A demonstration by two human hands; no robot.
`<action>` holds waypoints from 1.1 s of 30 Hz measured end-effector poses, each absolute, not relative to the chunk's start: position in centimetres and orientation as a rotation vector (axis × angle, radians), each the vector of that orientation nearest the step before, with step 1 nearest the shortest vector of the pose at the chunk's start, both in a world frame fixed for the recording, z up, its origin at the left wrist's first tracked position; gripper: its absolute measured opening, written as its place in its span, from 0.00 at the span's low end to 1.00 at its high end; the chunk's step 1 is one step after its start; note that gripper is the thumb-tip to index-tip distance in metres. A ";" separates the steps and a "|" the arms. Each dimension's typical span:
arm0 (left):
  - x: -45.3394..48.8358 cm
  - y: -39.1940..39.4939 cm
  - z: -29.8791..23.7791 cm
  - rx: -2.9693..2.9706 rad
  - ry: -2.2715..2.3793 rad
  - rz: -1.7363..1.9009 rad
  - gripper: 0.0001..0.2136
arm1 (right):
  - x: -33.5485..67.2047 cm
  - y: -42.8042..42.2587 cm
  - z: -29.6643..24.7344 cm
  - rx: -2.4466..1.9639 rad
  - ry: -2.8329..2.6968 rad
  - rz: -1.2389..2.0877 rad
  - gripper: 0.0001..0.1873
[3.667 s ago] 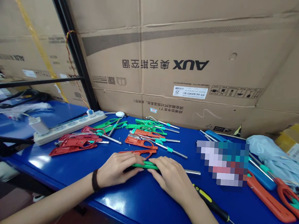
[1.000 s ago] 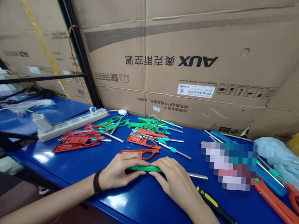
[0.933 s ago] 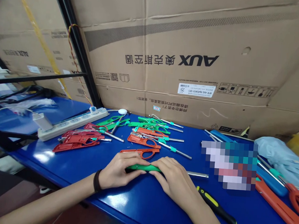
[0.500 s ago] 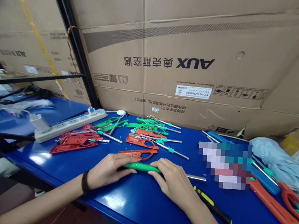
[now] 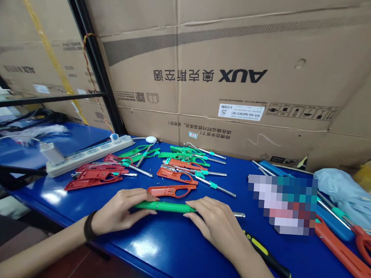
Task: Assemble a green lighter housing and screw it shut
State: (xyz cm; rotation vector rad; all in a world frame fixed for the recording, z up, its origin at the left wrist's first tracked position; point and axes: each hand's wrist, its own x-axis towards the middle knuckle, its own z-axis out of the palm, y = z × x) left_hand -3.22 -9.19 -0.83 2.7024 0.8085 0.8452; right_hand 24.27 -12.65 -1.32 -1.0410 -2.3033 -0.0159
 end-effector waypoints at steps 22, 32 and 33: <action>-3.3 -10.1 2.3 3.142 0.686 0.467 0.16 | 22.9 -13.7 0.6 -0.973 -2.413 0.027 0.12; -4.1 -10.1 0.5 3.501 0.646 0.690 0.14 | 23.3 -13.8 0.4 -0.968 -2.404 -0.164 0.16; -4.3 -10.2 0.4 3.480 0.711 0.702 0.14 | 23.5 -13.9 0.6 -1.000 -2.396 -0.145 0.15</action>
